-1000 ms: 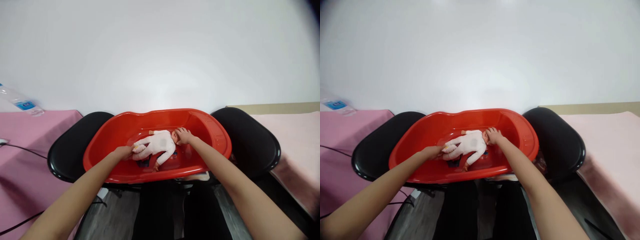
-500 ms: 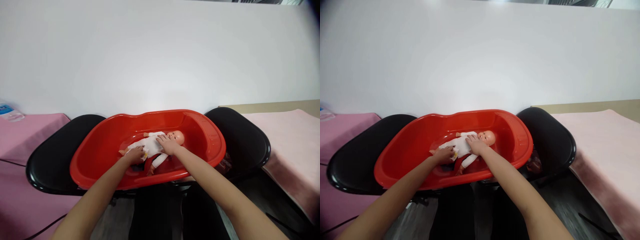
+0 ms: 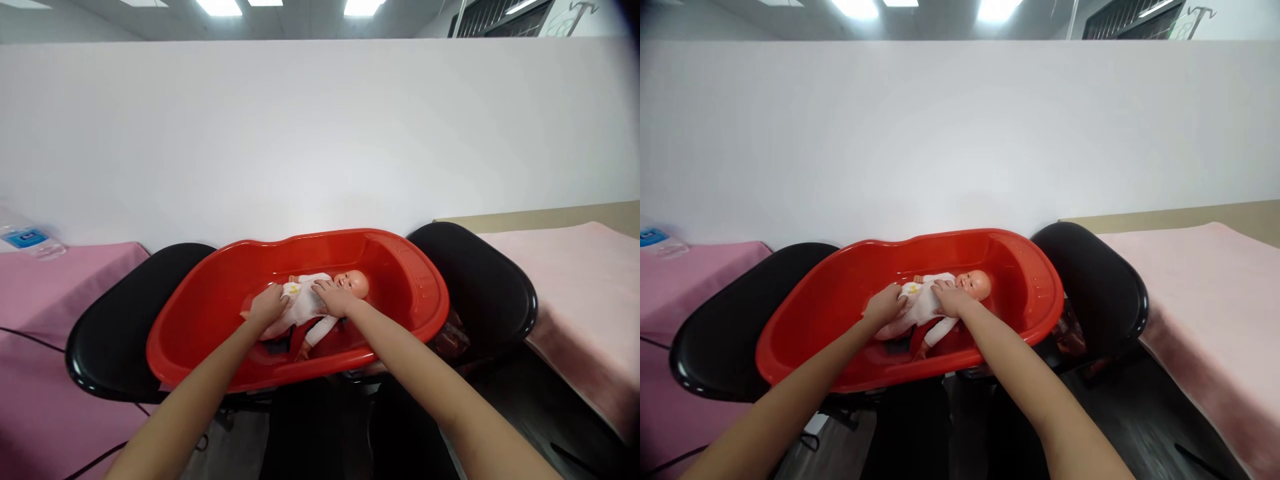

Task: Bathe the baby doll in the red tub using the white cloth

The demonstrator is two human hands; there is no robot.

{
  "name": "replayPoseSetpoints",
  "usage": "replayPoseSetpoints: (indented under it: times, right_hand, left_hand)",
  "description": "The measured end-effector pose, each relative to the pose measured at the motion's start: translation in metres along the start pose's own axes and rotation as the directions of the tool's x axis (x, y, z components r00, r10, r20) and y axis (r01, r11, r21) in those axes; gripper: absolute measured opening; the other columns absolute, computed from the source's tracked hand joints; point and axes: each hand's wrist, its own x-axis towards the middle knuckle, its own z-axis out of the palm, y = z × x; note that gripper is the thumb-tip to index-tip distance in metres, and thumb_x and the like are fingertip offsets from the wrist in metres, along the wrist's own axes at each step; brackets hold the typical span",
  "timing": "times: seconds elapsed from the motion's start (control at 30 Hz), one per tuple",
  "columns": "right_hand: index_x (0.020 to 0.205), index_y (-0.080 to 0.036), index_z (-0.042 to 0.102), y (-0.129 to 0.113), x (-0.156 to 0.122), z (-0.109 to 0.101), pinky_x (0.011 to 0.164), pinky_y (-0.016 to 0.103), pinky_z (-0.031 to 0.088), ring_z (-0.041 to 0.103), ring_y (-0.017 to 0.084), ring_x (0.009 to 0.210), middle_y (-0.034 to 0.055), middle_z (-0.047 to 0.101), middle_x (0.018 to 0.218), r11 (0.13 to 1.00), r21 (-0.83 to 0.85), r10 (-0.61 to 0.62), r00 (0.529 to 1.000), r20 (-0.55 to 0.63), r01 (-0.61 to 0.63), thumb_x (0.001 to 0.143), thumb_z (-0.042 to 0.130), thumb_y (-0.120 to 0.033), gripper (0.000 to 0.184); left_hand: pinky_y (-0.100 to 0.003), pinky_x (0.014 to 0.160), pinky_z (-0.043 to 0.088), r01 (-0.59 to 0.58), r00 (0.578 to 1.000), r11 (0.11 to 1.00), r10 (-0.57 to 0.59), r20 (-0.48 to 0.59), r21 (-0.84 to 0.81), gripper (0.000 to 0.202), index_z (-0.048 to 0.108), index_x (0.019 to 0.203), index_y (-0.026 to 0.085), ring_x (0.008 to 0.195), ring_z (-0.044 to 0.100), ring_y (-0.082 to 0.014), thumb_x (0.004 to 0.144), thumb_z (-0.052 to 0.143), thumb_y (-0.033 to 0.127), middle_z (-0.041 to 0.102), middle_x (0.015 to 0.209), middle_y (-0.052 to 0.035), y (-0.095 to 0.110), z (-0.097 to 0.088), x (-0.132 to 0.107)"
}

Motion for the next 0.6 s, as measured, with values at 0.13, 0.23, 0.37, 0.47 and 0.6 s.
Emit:
replayPoseSetpoints:
  times: [0.13, 0.23, 0.37, 0.47, 0.6]
  right_hand:
    - [0.166, -0.021, 0.038, 0.001, 0.001, -0.001, 0.126, 0.06, 0.04, 0.04, 0.037, 0.159, 0.0208, 0.038, 0.173, 0.999, 0.046, -0.006, 0.996, -0.085, 0.009, 0.094, 0.076, -0.03, 0.082]
    - [0.164, -0.016, 0.039, 0.006, 0.003, 0.001, 0.126, 0.062, 0.04, 0.044, 0.038, 0.156, 0.0228, 0.04, 0.171, 0.998, 0.034, 0.059, 0.995, -0.082, -0.057, 0.095, 0.071, -0.026, 0.076]
    - [0.166, -0.011, 0.037, 0.015, 0.006, -0.001, 0.126, 0.061, 0.041, 0.04, 0.042, 0.158, 0.025, 0.032, 0.176, 0.994, 0.038, 0.107, 0.994, 0.0, -0.107, 0.095, 0.072, -0.031, 0.082]
    - [0.172, -0.014, 0.029, 0.016, 0.007, -0.004, 0.132, 0.059, 0.032, 0.026, 0.04, 0.167, 0.0225, 0.021, 0.181, 0.992, 0.047, 0.11, 0.991, 0.073, -0.113, 0.095, 0.075, -0.04, 0.093]
    - [0.175, -0.008, 0.022, 0.017, 0.007, -0.006, 0.137, 0.056, 0.024, 0.016, 0.039, 0.17, 0.0234, 0.012, 0.182, 0.986, 0.055, 0.147, 0.981, 0.125, -0.154, 0.092, 0.078, -0.043, 0.105]
  left_hand:
    - [-0.04, 0.098, 0.052, -0.135, 0.988, 0.985, 0.124, -0.097, -0.112, 0.03, 0.066, 0.118, 0.017, 0.108, 0.067, -0.0293, 0.102, 0.043, 0.03, 0.07, 0.119, -0.0162, 0.055, 0.023, 0.018]
    - [-0.039, 0.113, 0.048, -0.378, 0.925, 0.917, 0.378, -0.031, -0.125, 0.036, 0.067, 0.13, 0.02, 0.127, 0.063, -0.0292, 0.102, 0.045, 0.027, 0.068, 0.138, -0.0159, 0.066, 0.046, 0.024]
    - [-0.046, 0.124, 0.041, -0.507, 0.855, 0.856, 0.515, 0.069, -0.103, 0.024, 0.077, 0.111, 0.026, 0.147, 0.051, -0.0353, 0.098, 0.057, 0.028, 0.061, 0.159, -0.0077, 0.053, 0.063, 0.02]
    - [-0.049, 0.122, 0.044, -0.454, 0.878, 0.89, 0.455, 0.147, -0.042, 0.019, 0.081, 0.097, 0.026, 0.147, 0.053, -0.0389, 0.094, 0.062, 0.028, 0.056, 0.165, -0.0026, 0.044, 0.059, 0.019]
    - [-0.043, 0.119, 0.048, -0.213, 0.955, 0.971, 0.183, 0.234, 0.107, 0.034, 0.082, 0.117, 0.023, 0.138, 0.062, -0.0351, 0.092, 0.059, 0.025, 0.051, 0.169, -0.0073, 0.031, 0.045, 0.023]
